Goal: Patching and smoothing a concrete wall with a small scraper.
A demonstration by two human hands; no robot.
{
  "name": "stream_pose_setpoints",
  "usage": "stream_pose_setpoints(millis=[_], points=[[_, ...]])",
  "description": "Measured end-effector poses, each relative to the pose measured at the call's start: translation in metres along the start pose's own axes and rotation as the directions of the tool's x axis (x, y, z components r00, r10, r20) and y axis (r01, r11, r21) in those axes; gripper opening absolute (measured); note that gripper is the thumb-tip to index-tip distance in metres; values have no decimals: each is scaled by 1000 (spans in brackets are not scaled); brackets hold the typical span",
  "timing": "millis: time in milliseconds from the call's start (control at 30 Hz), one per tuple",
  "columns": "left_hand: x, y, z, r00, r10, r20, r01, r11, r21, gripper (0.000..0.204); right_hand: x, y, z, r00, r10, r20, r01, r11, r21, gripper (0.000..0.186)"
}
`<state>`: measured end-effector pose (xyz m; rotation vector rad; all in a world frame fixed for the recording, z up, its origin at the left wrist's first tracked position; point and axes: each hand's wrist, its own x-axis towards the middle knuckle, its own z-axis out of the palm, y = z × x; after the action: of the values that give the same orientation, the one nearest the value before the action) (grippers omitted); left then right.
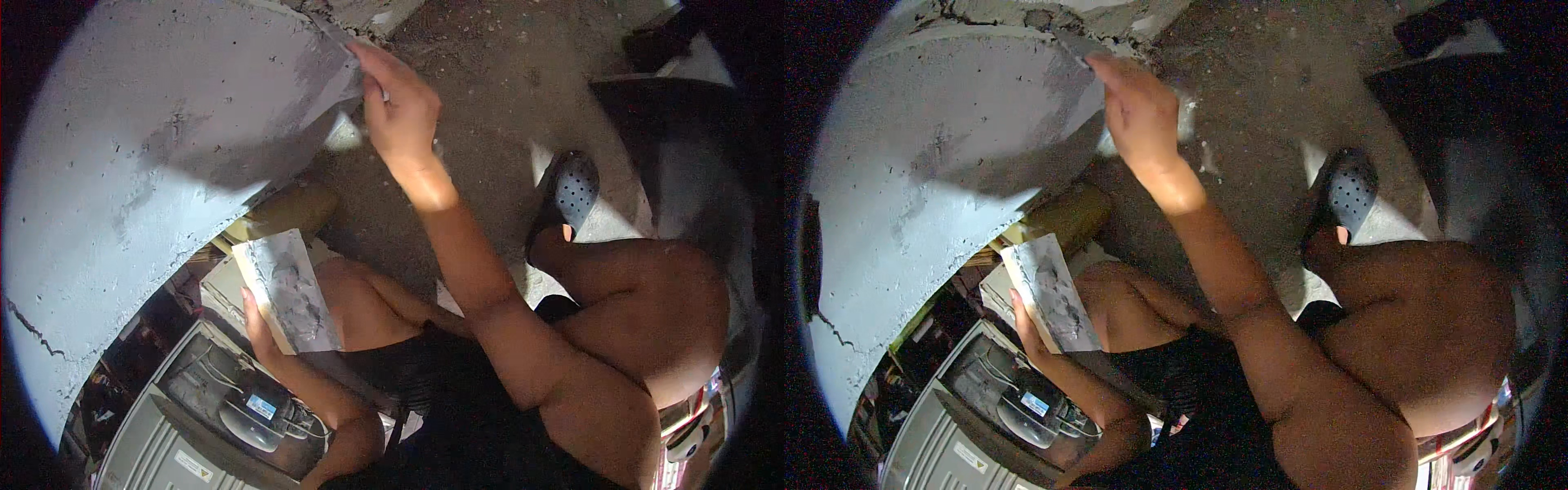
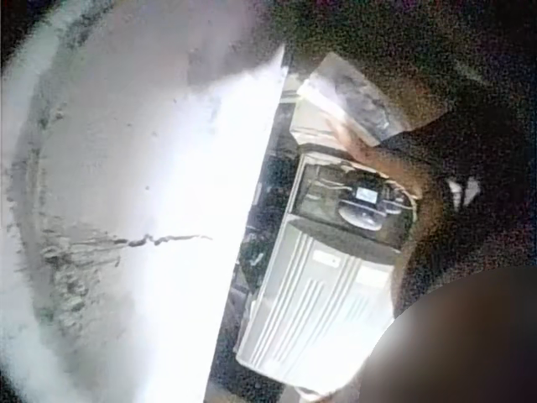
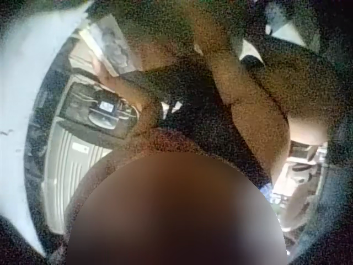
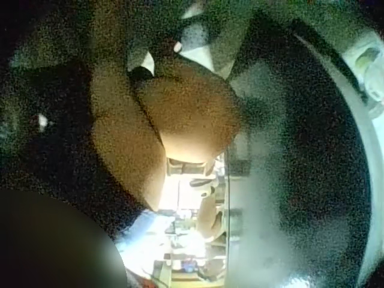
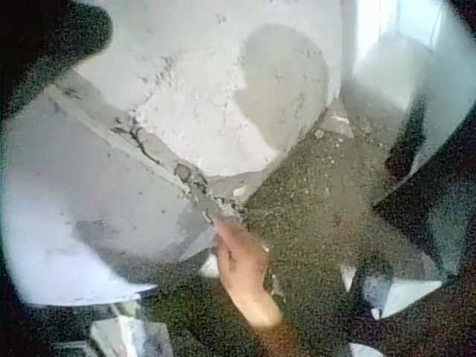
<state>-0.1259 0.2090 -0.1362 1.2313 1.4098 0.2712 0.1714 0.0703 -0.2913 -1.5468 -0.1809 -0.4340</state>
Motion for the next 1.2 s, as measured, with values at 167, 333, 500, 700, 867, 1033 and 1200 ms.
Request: stream_pose_setpoints(millis=[167, 333, 500, 700, 867, 1033, 1200], points=[[-2, 3, 11, 1000, 4, 13, -4, 1000, 30, 62, -27, -16, 11, 998, -64, -29, 64, 998, -8, 43], [-11, 10, 14, 999, -5, 37, 4, 1000, 25, 61, -41, -43, 13, 1000, -11, -17, 11, 1000, -18, 33], [-5, 4, 4, 998, -23, 58, 23, 1000, 6, 61, -35, -35, -22, 988, 8, -156, -15, 999, -40, 27], [-2, 2, 5, 997, -15, 73, 12, 999, 36, 69, 13, 23, -28, 958, 234, -169, -222, 971, 82, 20], [-6, 5, 17, 1000, -12, -24, 13, 999, 42, 69, 27, 38, -16, 966, 255, -32, -247, 956, 158, 19], [6, 1, 1, 997, -49, 61, 48, 999, 17, 66, 25, 42, -8, 976, 216, 6, -213, 958, 190, 18], [1, 1, 9, 998, -51, 21, 50, 999, 16, 66, 22, 44, -9, 966, 223, 133, -247, 947, 207, 19]])
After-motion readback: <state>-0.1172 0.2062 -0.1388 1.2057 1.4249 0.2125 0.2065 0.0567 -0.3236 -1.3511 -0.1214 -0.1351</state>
